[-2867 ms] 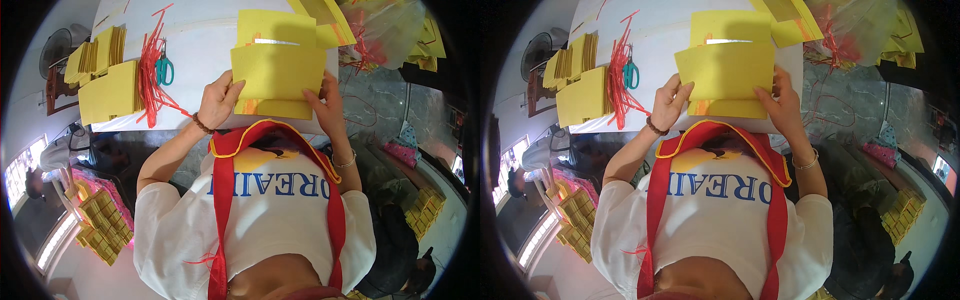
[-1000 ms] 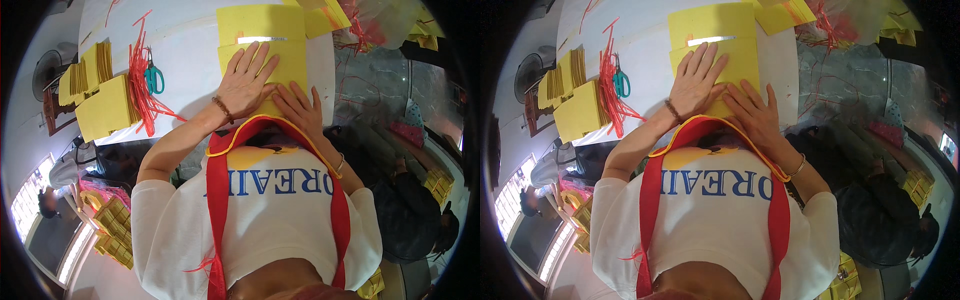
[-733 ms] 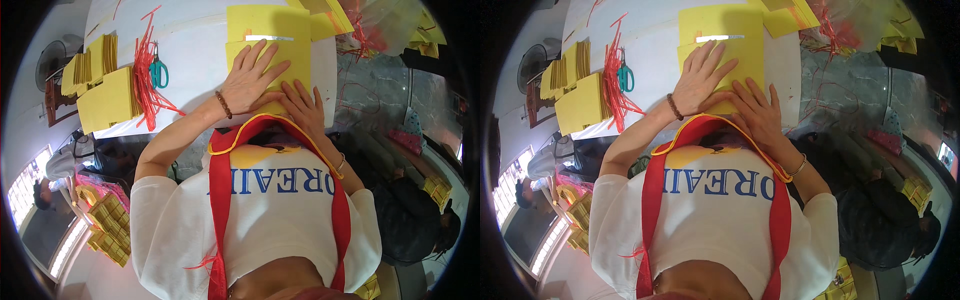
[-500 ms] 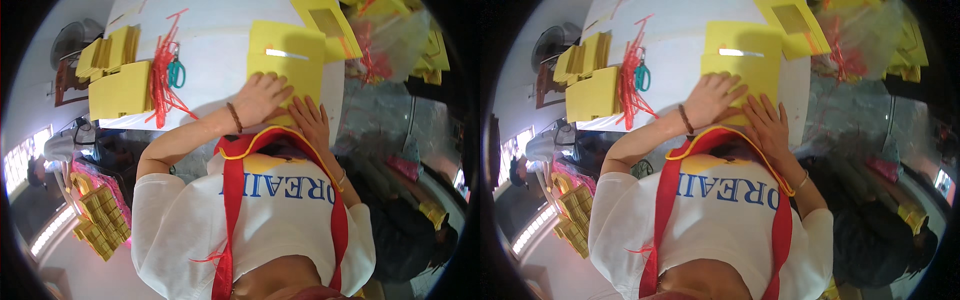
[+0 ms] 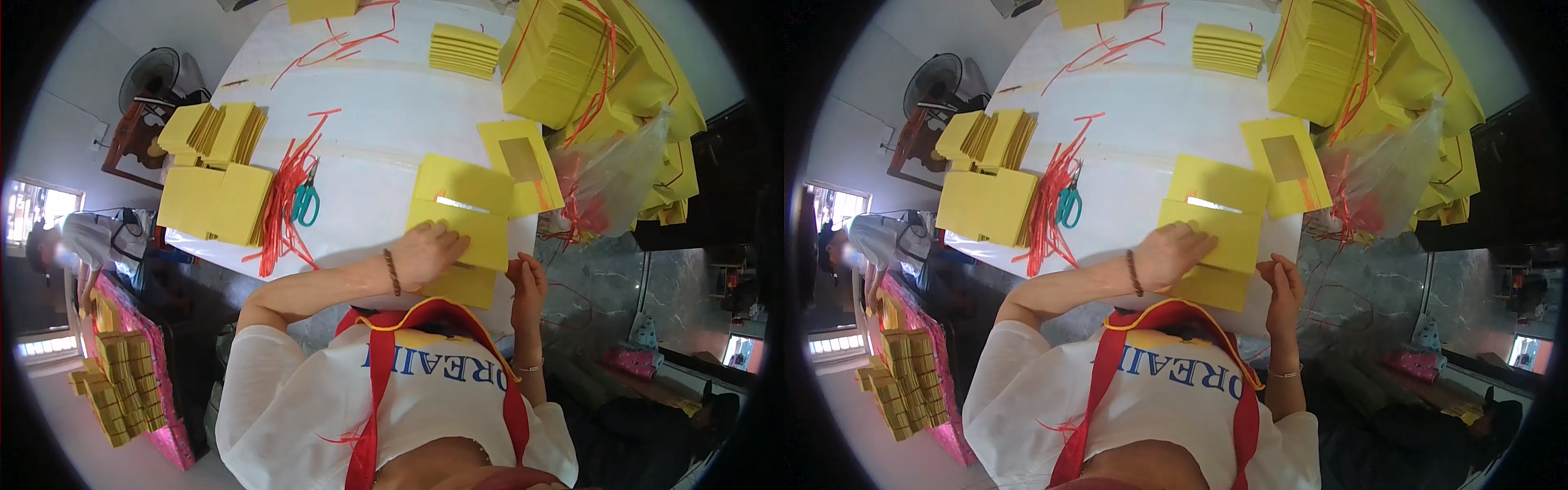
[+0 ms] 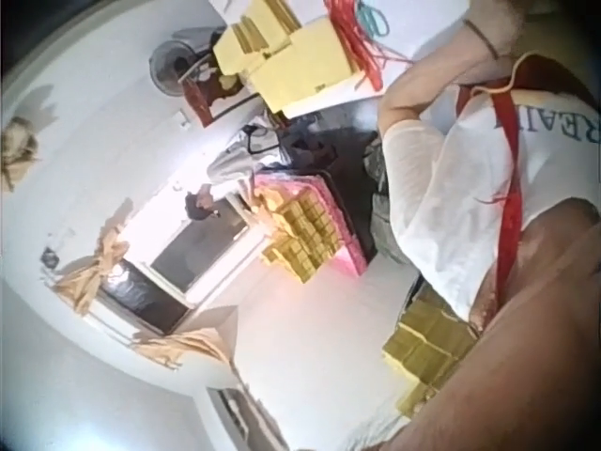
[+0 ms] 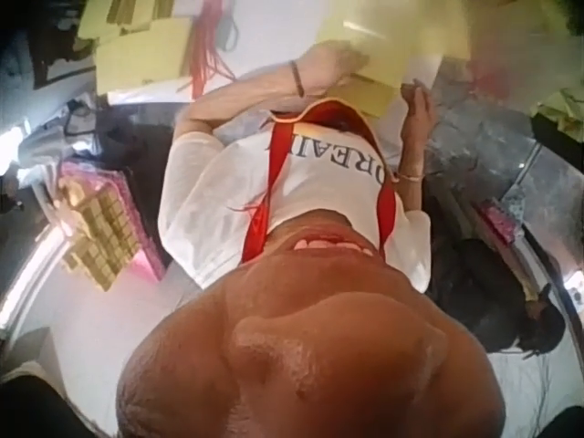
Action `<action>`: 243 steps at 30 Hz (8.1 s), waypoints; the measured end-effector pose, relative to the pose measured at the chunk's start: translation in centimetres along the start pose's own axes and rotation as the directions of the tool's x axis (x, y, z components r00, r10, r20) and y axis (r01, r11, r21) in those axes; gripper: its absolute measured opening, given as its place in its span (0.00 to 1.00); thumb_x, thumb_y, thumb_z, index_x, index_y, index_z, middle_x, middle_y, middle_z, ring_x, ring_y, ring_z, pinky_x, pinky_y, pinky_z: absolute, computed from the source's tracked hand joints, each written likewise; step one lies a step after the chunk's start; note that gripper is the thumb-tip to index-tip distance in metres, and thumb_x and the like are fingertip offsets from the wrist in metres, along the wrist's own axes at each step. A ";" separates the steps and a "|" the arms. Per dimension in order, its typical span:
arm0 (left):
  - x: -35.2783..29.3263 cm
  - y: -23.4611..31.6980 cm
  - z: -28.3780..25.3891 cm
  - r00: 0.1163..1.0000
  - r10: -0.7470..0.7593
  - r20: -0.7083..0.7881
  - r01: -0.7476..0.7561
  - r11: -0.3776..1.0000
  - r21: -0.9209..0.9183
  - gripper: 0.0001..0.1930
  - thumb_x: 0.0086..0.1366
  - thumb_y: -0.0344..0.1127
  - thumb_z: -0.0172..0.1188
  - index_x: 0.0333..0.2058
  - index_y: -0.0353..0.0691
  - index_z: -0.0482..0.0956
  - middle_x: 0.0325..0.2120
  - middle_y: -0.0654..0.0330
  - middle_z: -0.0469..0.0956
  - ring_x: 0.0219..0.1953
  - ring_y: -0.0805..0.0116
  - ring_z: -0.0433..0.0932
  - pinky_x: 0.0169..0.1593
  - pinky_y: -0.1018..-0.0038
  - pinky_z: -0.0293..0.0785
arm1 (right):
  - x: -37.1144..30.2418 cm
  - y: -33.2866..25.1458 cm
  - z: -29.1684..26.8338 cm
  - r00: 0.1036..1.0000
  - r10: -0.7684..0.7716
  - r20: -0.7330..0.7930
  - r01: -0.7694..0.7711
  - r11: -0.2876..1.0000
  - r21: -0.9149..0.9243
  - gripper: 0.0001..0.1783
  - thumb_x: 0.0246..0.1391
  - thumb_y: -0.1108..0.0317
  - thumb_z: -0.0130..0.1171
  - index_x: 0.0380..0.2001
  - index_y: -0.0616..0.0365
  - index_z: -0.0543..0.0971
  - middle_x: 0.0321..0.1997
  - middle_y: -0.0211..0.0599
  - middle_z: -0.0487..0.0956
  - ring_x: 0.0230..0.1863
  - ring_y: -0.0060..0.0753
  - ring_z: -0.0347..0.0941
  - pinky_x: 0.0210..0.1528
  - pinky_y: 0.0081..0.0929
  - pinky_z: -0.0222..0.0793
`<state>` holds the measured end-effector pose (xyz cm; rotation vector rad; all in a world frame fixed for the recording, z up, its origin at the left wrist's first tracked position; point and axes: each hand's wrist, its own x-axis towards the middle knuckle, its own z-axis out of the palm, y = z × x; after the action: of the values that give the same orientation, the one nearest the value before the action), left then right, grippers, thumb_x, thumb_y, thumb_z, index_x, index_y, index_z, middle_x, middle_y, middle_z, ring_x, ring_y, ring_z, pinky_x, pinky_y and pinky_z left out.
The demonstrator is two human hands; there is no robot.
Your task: Folding and stacking yellow ritual paper sheets with silver foil centers.
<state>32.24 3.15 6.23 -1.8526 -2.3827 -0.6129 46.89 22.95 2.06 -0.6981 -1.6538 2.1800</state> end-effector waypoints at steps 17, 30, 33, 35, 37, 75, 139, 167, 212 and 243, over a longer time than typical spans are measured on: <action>-5.1 -18.9 5.6 0.944 -0.281 -0.174 0.326 0.882 0.341 0.23 0.57 0.42 0.52 0.51 0.43 0.66 0.50 0.58 0.66 0.50 0.58 0.64 0.50 0.63 0.61 | -0.9 1.6 0.7 0.996 0.087 -0.037 -0.086 0.996 0.023 0.12 0.59 0.67 0.47 0.43 0.59 0.73 0.37 0.33 0.75 0.40 0.25 0.71 0.47 0.25 0.66; -4.7 -18.3 4.6 0.931 -0.309 -0.196 0.362 0.854 0.373 0.23 0.60 0.51 0.48 0.51 0.48 0.67 0.53 0.56 0.63 0.54 0.54 0.61 0.52 0.56 0.57 | -1.9 0.2 1.8 0.994 -0.105 -0.026 0.095 0.962 -0.257 0.12 0.57 0.69 0.49 0.42 0.61 0.73 0.40 0.35 0.75 0.45 0.24 0.69 0.49 0.22 0.62; -2.9 -15.7 2.2 0.919 -0.292 -0.266 0.352 0.910 0.218 0.18 0.58 0.39 0.50 0.47 0.44 0.71 0.50 0.52 0.66 0.51 0.51 0.63 0.51 0.58 0.60 | -1.3 -0.1 2.0 0.972 -0.212 0.099 0.233 0.911 -0.341 0.12 0.56 0.69 0.50 0.42 0.62 0.74 0.41 0.34 0.76 0.47 0.25 0.69 0.51 0.22 0.61; -3.1 -14.3 1.4 0.909 -0.231 -0.347 0.253 0.967 0.017 0.14 0.61 0.38 0.50 0.46 0.46 0.74 0.47 0.54 0.70 0.48 0.53 0.68 0.50 0.63 0.64 | -1.4 -0.1 2.1 0.954 -0.246 0.169 0.294 0.872 -0.391 0.12 0.55 0.69 0.51 0.41 0.62 0.74 0.42 0.34 0.76 0.47 0.26 0.69 0.52 0.22 0.60; -2.8 -10.2 -0.3 0.953 -0.224 -0.206 0.194 0.969 -0.154 0.15 0.60 0.40 0.50 0.45 0.45 0.73 0.48 0.54 0.69 0.49 0.54 0.66 0.49 0.64 0.64 | -1.5 -0.3 2.0 0.903 -0.225 0.367 0.386 0.800 -0.459 0.12 0.54 0.69 0.52 0.40 0.61 0.75 0.43 0.35 0.76 0.48 0.28 0.69 0.52 0.23 0.60; -4.8 -3.5 -2.6 0.928 -0.120 0.354 0.336 0.683 -0.649 0.09 0.57 0.34 0.53 0.31 0.34 0.74 0.21 0.59 0.73 0.22 0.72 0.70 0.29 0.77 0.67 | -1.7 1.1 2.6 0.977 -0.069 0.204 0.135 0.934 -0.331 0.14 0.59 0.64 0.47 0.39 0.63 0.76 0.37 0.32 0.78 0.42 0.20 0.70 0.47 0.18 0.62; -3.9 -2.8 0.3 0.592 -0.699 0.401 0.582 0.027 -0.813 0.21 0.61 0.35 0.55 0.48 0.34 0.59 0.14 0.64 0.71 0.15 0.81 0.64 0.18 0.83 0.59 | 1.1 0.6 4.7 0.993 -0.119 0.023 0.112 0.822 -0.558 0.22 0.48 0.69 0.57 0.48 0.59 0.72 0.29 0.39 0.77 0.21 0.19 0.66 0.25 0.18 0.63; -0.1 -0.7 3.6 0.976 -0.159 0.149 0.145 0.984 0.102 0.34 0.57 0.53 0.52 0.58 0.42 0.58 0.60 0.50 0.53 0.63 0.54 0.49 0.62 0.56 0.44 | -3.0 -0.4 4.6 0.734 -0.335 0.591 0.629 0.006 -0.777 0.28 0.49 0.52 0.54 0.52 0.50 0.69 0.60 0.34 0.63 0.58 0.37 0.61 0.58 0.52 0.49; -5.4 -19.3 4.9 0.964 -0.239 -0.118 0.267 0.859 0.437 0.28 0.51 0.35 0.58 0.53 0.45 0.65 0.51 0.61 0.66 0.53 0.61 0.64 0.53 0.65 0.62 | -0.3 0.3 1.4 0.997 -0.021 0.078 0.040 0.968 -0.249 0.15 0.60 0.67 0.44 0.47 0.60 0.71 0.37 0.34 0.76 0.42 0.25 0.71 0.50 0.25 0.64; -5.6 -1.5 -2.4 0.972 0.195 0.135 -0.167 0.967 -0.195 0.14 0.55 0.36 0.58 0.40 0.39 0.76 0.38 0.54 0.73 0.40 0.58 0.71 0.41 0.72 0.69 | -1.1 1.0 2.5 0.849 -0.248 0.467 0.500 0.664 -0.556 0.10 0.49 0.71 0.56 0.36 0.60 0.77 0.46 0.38 0.76 0.56 0.40 0.64 0.56 0.32 0.59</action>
<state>31.89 -3.11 6.38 -2.2404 -2.2753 -0.7162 46.40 20.05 1.80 -0.0499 -2.5412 1.4343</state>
